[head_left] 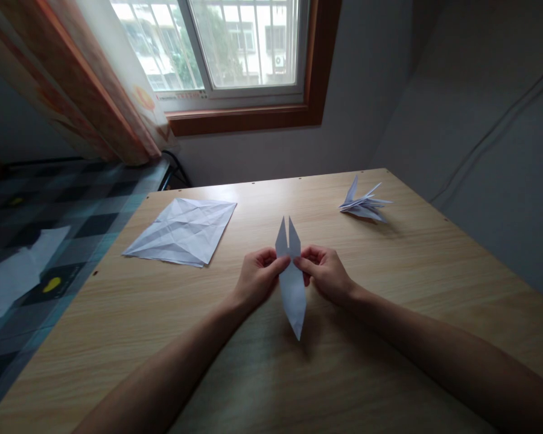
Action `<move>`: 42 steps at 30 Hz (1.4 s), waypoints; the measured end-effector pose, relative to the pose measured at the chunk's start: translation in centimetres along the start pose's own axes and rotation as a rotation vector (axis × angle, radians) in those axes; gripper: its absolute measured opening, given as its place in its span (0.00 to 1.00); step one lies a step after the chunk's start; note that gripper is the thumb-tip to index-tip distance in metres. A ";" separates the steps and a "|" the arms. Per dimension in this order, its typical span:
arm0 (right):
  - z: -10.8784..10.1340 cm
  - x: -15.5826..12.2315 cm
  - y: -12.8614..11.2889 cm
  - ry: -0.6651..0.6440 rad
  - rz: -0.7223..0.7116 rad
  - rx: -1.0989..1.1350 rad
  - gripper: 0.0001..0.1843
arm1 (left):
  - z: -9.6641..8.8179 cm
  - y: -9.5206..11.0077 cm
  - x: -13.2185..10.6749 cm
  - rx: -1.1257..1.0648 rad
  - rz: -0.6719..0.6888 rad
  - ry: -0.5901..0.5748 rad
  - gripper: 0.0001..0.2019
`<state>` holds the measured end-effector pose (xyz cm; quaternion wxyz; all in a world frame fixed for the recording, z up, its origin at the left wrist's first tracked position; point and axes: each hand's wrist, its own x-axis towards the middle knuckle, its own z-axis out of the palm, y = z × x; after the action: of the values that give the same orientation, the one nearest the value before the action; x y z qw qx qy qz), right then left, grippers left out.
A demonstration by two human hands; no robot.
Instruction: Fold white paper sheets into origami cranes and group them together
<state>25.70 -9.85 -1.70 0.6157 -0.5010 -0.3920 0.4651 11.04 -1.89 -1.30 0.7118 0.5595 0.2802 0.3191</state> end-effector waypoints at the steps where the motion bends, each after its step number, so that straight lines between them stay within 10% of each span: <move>1: 0.0 0.0 -0.1 -0.010 0.007 0.007 0.17 | -0.1 -0.1 0.1 0.005 0.012 0.017 0.16; 14: 0.1 0.2 0.1 0.049 0.032 0.049 0.17 | -0.1 -0.3 0.1 0.076 0.032 0.056 0.16; 25: -1.1 0.8 0.8 0.180 -0.017 0.146 0.24 | -0.7 0.1 -0.3 0.081 0.079 -0.240 0.14; 33: -1.2 0.4 0.7 0.117 -0.129 0.019 0.03 | -0.6 -0.2 -0.1 0.128 0.088 -0.117 0.12; 42: -1.3 -0.2 -0.2 -0.034 -0.072 0.047 0.09 | -0.1 0.5 -0.2 0.063 0.113 -0.003 0.09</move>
<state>26.92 -10.43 -1.72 0.6370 -0.4640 -0.4089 0.4602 10.79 -1.93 -0.86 0.6752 0.5969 0.2570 0.3488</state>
